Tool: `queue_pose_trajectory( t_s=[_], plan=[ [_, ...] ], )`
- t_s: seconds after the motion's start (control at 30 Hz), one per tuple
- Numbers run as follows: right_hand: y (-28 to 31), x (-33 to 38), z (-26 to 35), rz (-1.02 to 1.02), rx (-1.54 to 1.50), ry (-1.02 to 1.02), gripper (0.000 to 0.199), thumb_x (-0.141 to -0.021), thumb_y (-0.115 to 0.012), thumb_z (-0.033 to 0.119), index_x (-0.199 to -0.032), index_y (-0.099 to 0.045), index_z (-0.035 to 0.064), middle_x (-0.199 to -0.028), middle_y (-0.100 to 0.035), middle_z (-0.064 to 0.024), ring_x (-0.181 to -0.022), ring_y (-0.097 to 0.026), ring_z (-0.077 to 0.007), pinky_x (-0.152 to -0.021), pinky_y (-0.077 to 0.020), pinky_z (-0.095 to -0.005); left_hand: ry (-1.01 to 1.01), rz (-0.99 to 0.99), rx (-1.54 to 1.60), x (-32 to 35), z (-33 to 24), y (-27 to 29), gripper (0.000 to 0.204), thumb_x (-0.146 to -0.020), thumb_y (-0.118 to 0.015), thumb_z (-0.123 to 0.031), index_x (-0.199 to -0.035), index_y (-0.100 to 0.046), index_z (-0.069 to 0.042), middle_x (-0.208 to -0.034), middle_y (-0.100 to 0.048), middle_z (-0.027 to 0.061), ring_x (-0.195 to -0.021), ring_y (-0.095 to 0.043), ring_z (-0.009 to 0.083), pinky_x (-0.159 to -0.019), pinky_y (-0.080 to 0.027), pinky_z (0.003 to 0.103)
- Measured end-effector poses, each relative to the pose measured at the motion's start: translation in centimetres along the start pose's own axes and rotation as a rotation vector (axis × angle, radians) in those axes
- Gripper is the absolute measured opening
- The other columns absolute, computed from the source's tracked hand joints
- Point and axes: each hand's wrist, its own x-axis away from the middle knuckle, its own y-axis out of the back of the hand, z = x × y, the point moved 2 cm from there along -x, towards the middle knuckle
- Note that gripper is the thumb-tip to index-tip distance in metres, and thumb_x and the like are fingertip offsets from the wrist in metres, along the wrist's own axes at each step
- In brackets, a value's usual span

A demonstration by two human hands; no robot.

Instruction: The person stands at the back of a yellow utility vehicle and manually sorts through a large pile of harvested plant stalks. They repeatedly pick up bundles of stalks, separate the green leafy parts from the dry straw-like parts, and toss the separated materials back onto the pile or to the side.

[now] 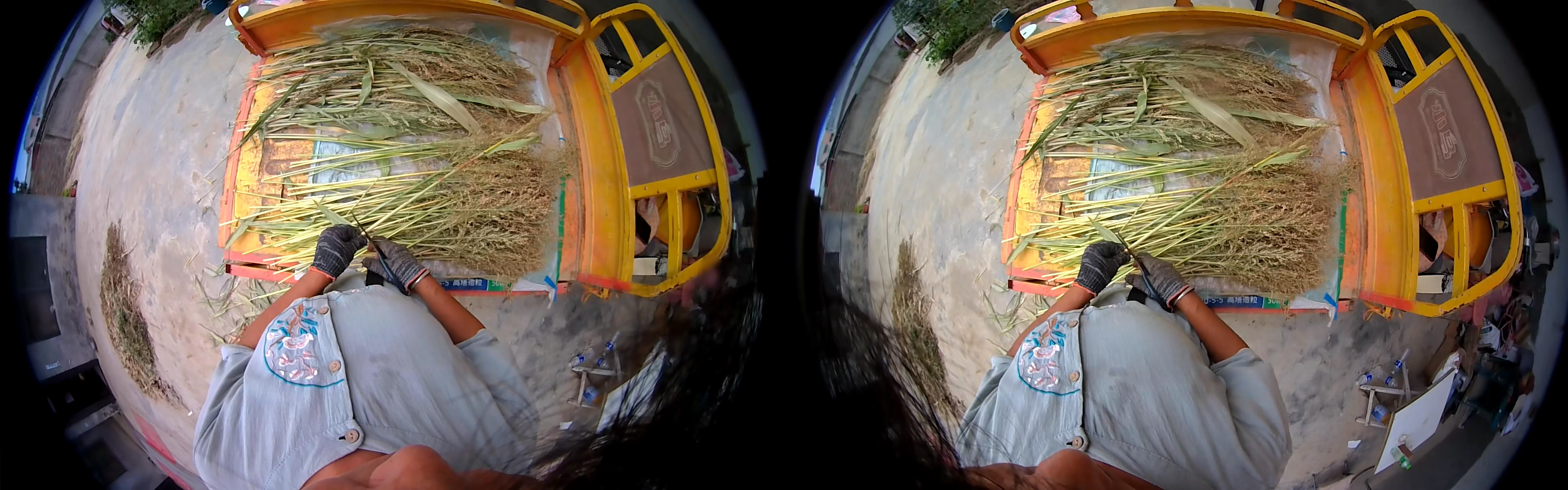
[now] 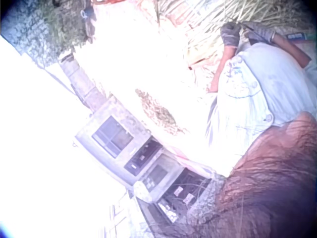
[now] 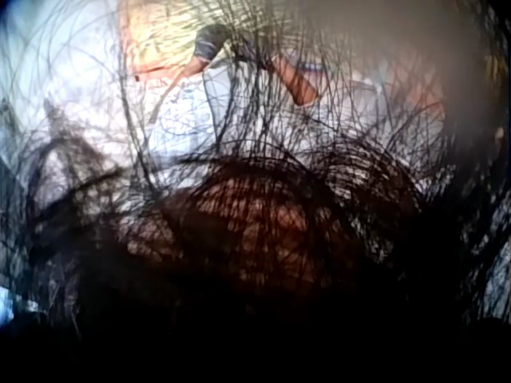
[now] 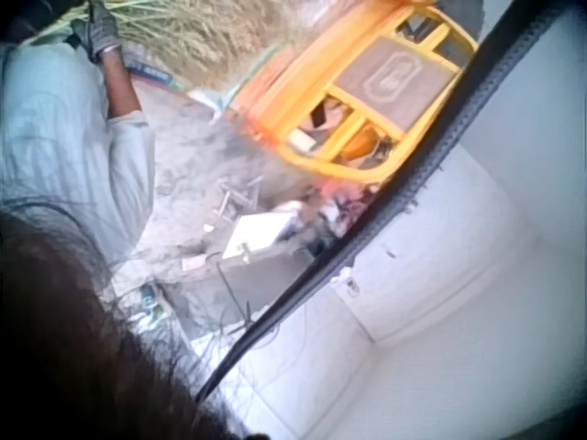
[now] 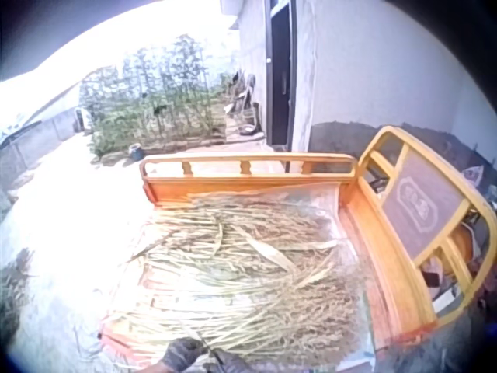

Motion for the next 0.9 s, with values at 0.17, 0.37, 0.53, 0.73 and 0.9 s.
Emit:
queue_pose_trajectory(
  t_s=[0.17,0.37,0.53,0.73,0.9],
  plan=[
    [-0.6,0.4,0.2,-0.167,-0.092,0.058,0.045,-0.071,-0.066,0.031,-0.104,-0.051,0.0035,-0.086,-0.06,-0.0159,-0.08,-0.059,-0.032,-0.072,-0.0466,-0.0369,0.064,0.042,-0.017,-0.3,-0.5,-0.4,0.022,-0.071,-0.066,-0.021,-0.081,-0.065,-0.001,-0.078,-0.063,0.0176,-0.074,-0.061,0.0283,-0.067,-0.047,0.035],
    [-2.5,-0.6,-3.5,-0.165,-0.081,-0.04,0.034,-0.07,-0.066,0.029,-0.088,-0.053,0.004,-0.075,-0.059,-0.0157,-0.07,-0.057,-0.0322,-0.064,-0.045,-0.0377,0.288,0.108,0.264,-1.5,2.6,-2.9,0.017,-0.071,-0.07,-0.018,-0.075,-0.065,-0.002,-0.066,-0.064,0.0081,-0.058,-0.055,0.0108,-0.054,-0.045,0.028],
    [0.2,1.7,-5.3,-0.202,-0.073,-0.054,0.029,-0.07,-0.068,0.026,-0.089,-0.056,0.0065,-0.079,-0.059,-0.0131,-0.072,-0.057,-0.0243,-0.067,-0.0455,-0.032,0.404,0.085,0.199,1.5,9.6,1.6,0.019,-0.07,-0.07,-0.019,-0.074,-0.064,-0.002,-0.056,-0.057,0.0062,-0.043,-0.048,0.0113,-0.044,-0.041,0.029],
    [8.5,9.8,-10.4,-0.889,-0.312,-0.533,0.021,-0.077,-0.059,0.006,-0.097,-0.056,0.0046,-0.085,-0.058,-0.0052,-0.076,-0.054,-0.0123,-0.069,-0.0437,-0.0259,0.761,-0.625,-0.65,19.5,28.2,17.3,0.03,-0.078,-0.056,-0.03,-0.082,-0.064,-0.001,-0.086,-0.062,0.02,-0.078,-0.058,0.0342,-0.072,-0.044,0.039],
    [17.0,17.5,-27.3,-1.573,-0.595,-0.744,0.039,-0.082,-0.055,0.014,-0.119,-0.046,0.0069,-0.105,-0.056,-0.0107,-0.082,-0.056,-0.0207,-0.077,-0.0455,-0.0301,1.695,-0.872,-0.597,30.2,25.2,22.9,0.046,-0.07,-0.059,-0.046,-0.097,-0.058,-0.008,-0.096,-0.06,0.0138,-0.088,-0.059,0.0299,-0.068,-0.048,0.045]
  ],
)
